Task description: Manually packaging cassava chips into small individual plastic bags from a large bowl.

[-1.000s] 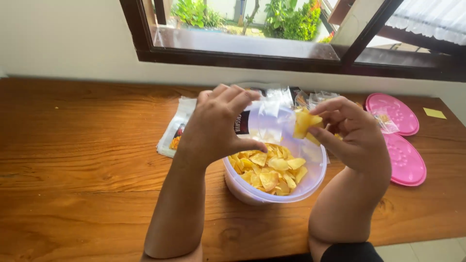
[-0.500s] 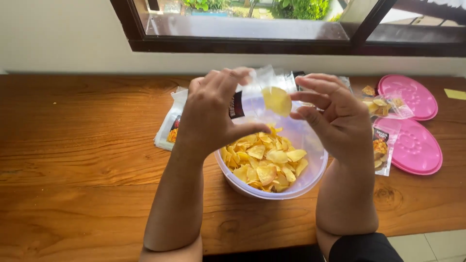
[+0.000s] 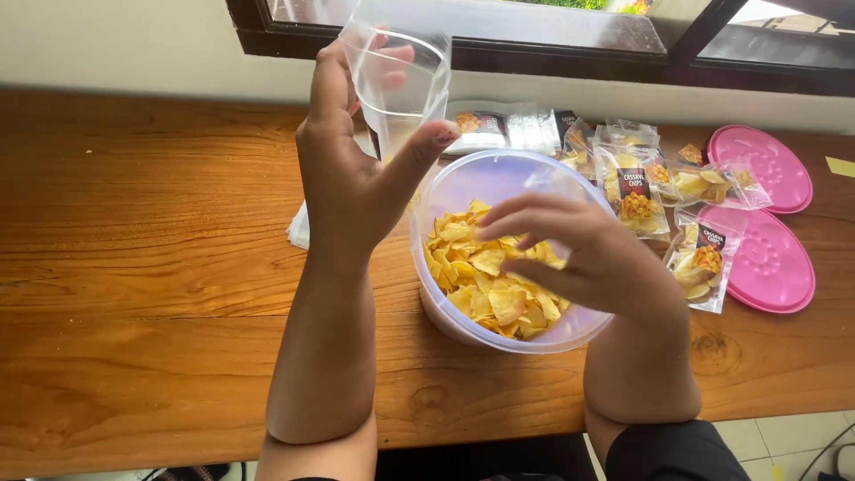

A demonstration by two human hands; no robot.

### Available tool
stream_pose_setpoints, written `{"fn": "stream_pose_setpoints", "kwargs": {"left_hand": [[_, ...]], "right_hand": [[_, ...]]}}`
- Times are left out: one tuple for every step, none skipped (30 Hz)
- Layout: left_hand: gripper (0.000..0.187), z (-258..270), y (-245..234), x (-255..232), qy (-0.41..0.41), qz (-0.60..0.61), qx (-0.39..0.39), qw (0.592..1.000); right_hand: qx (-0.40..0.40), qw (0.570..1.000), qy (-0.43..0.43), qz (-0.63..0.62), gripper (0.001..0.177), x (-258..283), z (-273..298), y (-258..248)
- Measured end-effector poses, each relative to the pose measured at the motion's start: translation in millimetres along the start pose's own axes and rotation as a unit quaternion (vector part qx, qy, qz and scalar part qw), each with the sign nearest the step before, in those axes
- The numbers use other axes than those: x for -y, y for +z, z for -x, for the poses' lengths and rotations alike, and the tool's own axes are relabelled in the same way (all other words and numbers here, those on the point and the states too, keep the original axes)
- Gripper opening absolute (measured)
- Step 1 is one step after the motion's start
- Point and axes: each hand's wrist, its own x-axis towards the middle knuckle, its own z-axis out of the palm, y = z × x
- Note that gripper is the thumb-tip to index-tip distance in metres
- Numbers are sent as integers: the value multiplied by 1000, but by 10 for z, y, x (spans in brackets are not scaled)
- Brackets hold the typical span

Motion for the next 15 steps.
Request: {"fn": "stream_pose_setpoints", "kwargs": {"left_hand": [[62,6,8,-8,-1,1,0,1000],[61,5,9,-16,3,27,11,1000],[61,5,7,-27,7,53,22,998],[61,2,3,-45,8,53,20,998],[62,0,0,-62,3,36,24,999],[63,7,3,-76,-3,21,31,999],[63,12,-14,-82,-4,23,31,999],[62,12,-18,-91,-1,25,35,999],[61,12,-23,-101,2,26,38,999],[61,15,-30,-119,2,31,38,999],[60,19,-40,-139,12,30,40,999],[58,16,-59,-160,24,27,42,999],[58,27,-61,-171,25,30,40,998],[60,29,-71,-180,31,4,42,999],[62,32,-84,-189,36,-22,44,998]], "right_hand": [[1,1000,1,0,22,-60,33,59],[107,993,55,14,31,-119,55,118],[212,971,107,27,40,-175,77,177],[212,971,106,28,40,-165,55,195],[209,971,112,41,40,-156,34,214],[207,969,121,52,39,-140,28,238],[207,969,123,53,39,-158,6,264],[268,947,157,79,43,-175,-7,276],[327,920,191,104,48,-191,-19,287],[328,918,194,106,48,-208,-26,295],[332,917,181,128,45,-222,-32,304],[334,915,166,152,44,-239,-51,312],[335,914,167,155,44,-234,-54,306],[324,922,168,128,38,-236,-75,297],[313,929,169,100,34,-236,-98,290]]}}
